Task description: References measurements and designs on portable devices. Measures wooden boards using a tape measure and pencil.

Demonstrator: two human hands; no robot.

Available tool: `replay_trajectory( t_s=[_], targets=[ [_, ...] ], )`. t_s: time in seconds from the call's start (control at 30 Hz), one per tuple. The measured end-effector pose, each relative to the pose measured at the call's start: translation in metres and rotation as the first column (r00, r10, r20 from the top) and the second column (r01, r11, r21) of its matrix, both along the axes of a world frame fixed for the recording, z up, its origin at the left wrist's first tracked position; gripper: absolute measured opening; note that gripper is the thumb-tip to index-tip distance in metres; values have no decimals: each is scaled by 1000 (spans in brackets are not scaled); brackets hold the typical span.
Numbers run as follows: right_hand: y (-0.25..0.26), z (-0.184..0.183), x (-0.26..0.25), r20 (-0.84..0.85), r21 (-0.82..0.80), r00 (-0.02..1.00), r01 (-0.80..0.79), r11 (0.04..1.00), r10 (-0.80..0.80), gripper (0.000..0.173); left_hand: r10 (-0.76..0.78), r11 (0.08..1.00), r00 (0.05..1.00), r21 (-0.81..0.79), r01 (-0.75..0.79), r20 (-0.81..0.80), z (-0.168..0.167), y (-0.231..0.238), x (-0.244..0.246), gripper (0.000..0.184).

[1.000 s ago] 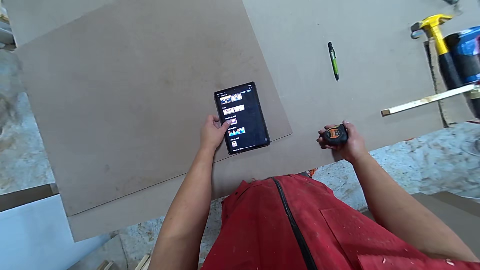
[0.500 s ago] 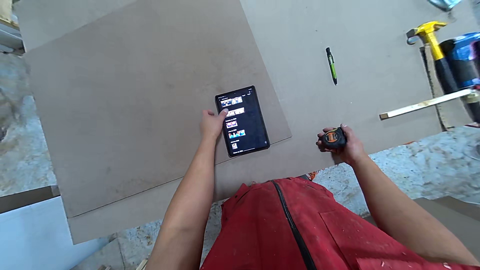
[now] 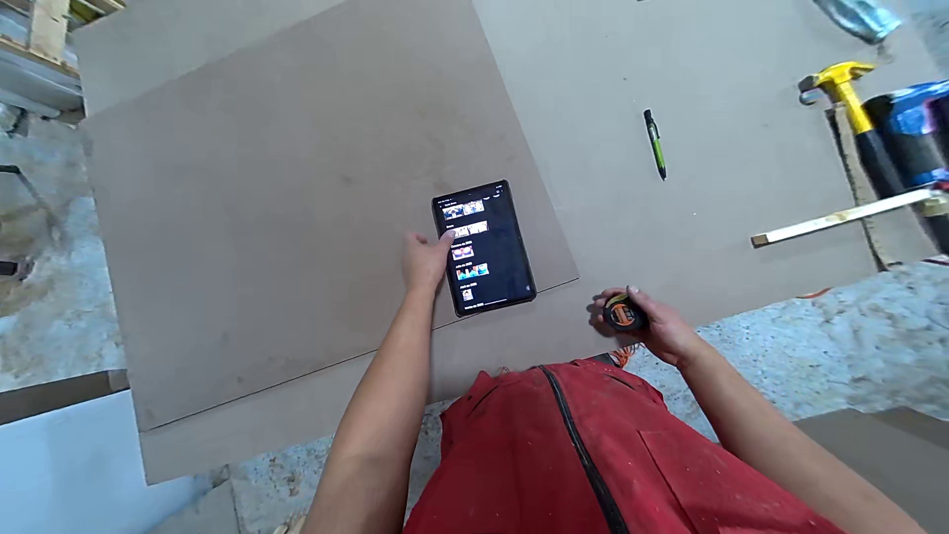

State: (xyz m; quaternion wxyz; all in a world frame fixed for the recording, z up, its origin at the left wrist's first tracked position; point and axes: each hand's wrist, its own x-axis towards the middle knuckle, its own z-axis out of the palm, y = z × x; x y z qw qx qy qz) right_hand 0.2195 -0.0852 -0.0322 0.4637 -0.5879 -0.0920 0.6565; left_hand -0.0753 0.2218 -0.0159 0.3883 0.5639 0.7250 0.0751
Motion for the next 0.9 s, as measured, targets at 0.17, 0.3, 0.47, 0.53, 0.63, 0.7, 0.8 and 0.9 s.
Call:
replay_trajectory(
  t_s=[0.17,0.3,0.47,0.53,0.63,0.7,0.8,0.9],
  targets=[
    [-5,11,2,70,34,997,-43,999,41,50,-25,1000,995,11,26,-101,-9,13,22,73],
    [-22,12,13,101,38,994,26,999,-30,49,37,999,999,1,-37,34,-6,8,0,64],
    [-39,9,14,98,-1,993,72,997,-71,50,-26,1000,998,11,26,50,-9,-10,-15,55],
    [-43,6,13,94,-4,993,67,998,-66,50,-35,999,998,17,35,47,-11,-13,-15,55],
    [-46,5,10,92,-6,995,42,999,-41,49,-47,999,998,13,46,50,-15,-14,-13,48],
    [-50,5,7,99,-11,994,41,999,-40,48,-76,997,994,26,74,81,-17,-18,-10,42],
    [-63,6,4,100,-21,994,48,999,-46,49,-139,990,988,27,137,67,-16,-26,-1,43],
    [-82,16,2,93,-37,991,98,995,-94,50,-175,985,980,18,174,91,-18,-27,13,44]
  ],
)
